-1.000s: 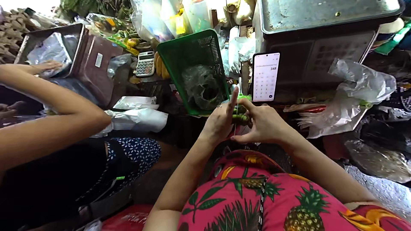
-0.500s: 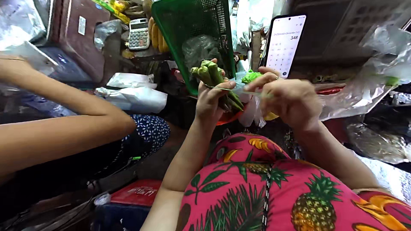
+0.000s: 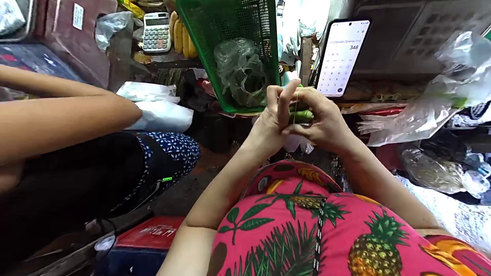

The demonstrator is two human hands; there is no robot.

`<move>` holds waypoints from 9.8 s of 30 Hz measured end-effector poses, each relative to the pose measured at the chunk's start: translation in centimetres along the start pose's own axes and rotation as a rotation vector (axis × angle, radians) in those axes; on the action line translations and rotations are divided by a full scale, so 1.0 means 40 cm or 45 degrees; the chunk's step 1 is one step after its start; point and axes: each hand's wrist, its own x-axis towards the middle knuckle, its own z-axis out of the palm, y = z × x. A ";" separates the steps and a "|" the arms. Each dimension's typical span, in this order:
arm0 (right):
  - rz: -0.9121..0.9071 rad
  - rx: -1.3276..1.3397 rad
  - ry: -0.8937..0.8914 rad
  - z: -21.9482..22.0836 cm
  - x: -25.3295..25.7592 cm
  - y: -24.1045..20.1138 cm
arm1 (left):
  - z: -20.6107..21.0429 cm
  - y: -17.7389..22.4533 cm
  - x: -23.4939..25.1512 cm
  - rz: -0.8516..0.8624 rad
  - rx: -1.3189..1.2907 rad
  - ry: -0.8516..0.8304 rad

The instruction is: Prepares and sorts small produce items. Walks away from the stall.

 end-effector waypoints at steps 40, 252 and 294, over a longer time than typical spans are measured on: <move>0.997 -0.598 -0.733 0.304 0.071 0.262 | -0.207 -0.232 -0.295 -0.929 0.163 -0.365; 0.207 -0.384 -0.227 -0.209 -0.130 0.086 | 0.211 0.017 0.003 -0.234 -0.382 0.377; 0.456 0.441 0.409 -0.041 -0.032 0.117 | -0.030 -0.226 -0.030 -0.396 -0.059 -0.544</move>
